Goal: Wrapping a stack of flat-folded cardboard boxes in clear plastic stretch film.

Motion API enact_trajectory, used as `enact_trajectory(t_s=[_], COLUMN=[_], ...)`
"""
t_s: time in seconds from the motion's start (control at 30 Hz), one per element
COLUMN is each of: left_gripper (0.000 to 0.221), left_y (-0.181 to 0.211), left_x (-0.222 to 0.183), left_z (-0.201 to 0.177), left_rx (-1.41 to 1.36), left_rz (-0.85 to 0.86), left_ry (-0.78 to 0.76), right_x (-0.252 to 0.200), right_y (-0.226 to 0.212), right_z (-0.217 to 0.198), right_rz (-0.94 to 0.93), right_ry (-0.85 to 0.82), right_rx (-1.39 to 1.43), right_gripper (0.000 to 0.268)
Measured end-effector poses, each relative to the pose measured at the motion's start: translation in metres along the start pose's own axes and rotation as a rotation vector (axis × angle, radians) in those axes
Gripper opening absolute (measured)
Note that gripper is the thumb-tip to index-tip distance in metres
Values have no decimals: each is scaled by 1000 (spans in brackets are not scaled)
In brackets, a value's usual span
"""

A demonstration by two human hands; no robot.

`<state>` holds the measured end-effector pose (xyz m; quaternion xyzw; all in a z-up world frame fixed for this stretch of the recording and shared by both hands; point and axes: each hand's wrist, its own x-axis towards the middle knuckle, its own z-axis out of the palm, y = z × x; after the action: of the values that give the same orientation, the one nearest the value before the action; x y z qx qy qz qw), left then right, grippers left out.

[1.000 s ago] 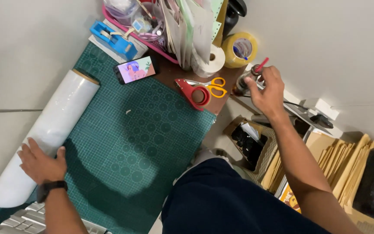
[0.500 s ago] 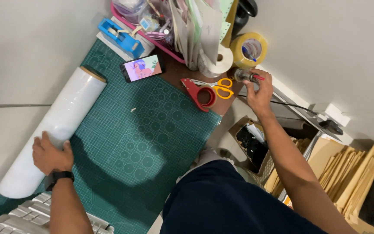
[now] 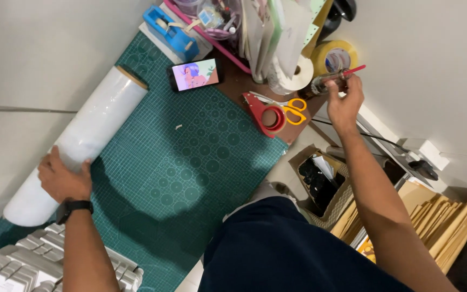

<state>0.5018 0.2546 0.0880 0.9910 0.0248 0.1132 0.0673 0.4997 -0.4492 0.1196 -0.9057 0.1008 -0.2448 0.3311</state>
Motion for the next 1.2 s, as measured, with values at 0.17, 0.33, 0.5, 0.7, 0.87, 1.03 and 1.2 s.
enact_trajectory(t_s=[0.17,0.33,0.5,0.7,0.87,1.03,1.2], left_gripper=[84,78,66,64,64,55,62], left_y=[-34,-22,-2,9,29,35,29], left_x=[-5,-13,-27,-47,-66,-76,-73], left_z=[30,28,21,34,38,35,36], left_rx=[51,36,45,95,121,85,47], left_rz=[-45,-59,-125,-200,-219,-207,-188], left_ry=[-44,61,127,144,253,261,180], right_x=[-12,-16,-29,-118,-179,-160,-100], right_y=[22,18,7,-18,-37,-129,-240], right_z=[1,-5,-12,-5,38,129,241], right_rz=[-1,12,-60,70,-33,-329,-513], right_ry=[4,-43,30,34,-119,-243,-469], right_rx=[64,71,88,-101,11,184,275], right_gripper=[15,19,63,52,53,41,49])
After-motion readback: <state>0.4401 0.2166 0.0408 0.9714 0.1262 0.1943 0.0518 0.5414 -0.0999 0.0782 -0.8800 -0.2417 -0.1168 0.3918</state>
